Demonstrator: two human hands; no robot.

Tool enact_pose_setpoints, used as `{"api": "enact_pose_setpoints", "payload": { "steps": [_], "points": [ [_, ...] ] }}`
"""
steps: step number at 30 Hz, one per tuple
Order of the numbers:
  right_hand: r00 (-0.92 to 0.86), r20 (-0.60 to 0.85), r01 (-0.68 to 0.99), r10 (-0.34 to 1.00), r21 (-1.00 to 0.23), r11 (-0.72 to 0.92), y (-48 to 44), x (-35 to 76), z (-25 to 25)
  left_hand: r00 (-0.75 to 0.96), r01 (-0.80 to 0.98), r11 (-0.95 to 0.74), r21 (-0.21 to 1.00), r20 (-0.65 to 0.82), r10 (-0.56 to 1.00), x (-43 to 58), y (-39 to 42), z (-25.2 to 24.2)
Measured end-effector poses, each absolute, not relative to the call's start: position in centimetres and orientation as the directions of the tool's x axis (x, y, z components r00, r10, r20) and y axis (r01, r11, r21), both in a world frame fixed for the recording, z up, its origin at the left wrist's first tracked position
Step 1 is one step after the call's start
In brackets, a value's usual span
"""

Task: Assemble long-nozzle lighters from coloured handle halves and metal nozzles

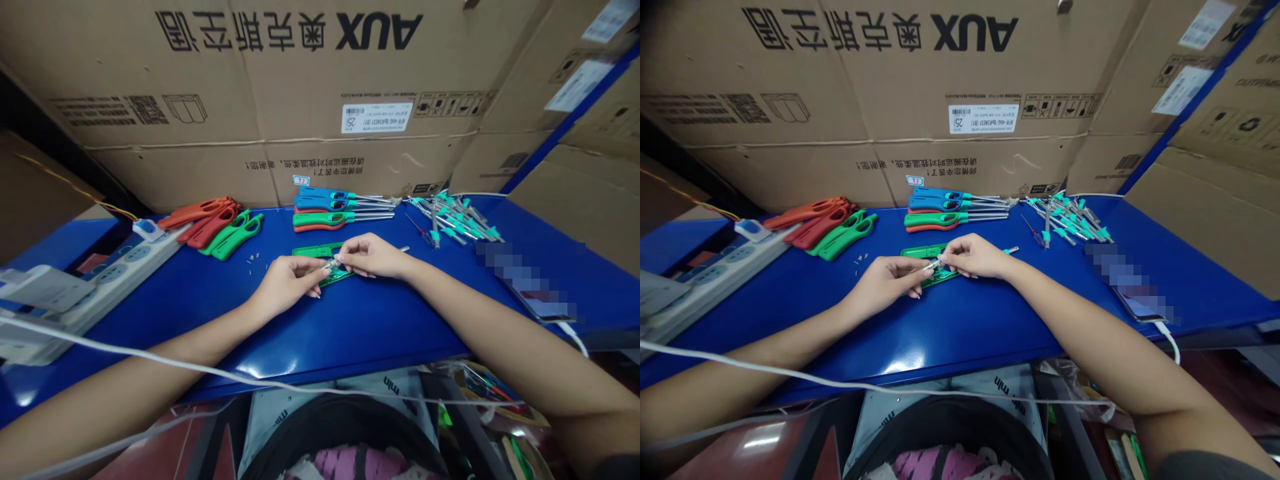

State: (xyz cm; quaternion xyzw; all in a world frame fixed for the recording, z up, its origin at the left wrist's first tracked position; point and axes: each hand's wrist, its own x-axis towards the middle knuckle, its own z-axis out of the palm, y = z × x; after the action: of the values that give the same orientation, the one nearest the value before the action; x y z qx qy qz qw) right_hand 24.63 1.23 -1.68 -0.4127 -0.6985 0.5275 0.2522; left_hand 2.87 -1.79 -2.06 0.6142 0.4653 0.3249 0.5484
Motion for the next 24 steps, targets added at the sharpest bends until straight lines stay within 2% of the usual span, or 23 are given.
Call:
{"api": "enact_pose_setpoints", "payload": {
  "steps": [8, 24],
  "points": [
    [-0.490, -0.082, 0.229, 0.868, -0.973, 0.037, 1.48, 24.46, -1.66, 0.335, 0.193, 0.056, 0.980, -0.119, 0.935, 2.71, -1.46, -2.07],
    [-0.479, 0.025, 0.221, 0.877, -0.964, 0.148, 0.95, 24.02, -2.46, 0.375, 0.249, -0.101, 0.963, 0.000, 0.927, 2.89, -1.89, -2.52]
  ]
}}
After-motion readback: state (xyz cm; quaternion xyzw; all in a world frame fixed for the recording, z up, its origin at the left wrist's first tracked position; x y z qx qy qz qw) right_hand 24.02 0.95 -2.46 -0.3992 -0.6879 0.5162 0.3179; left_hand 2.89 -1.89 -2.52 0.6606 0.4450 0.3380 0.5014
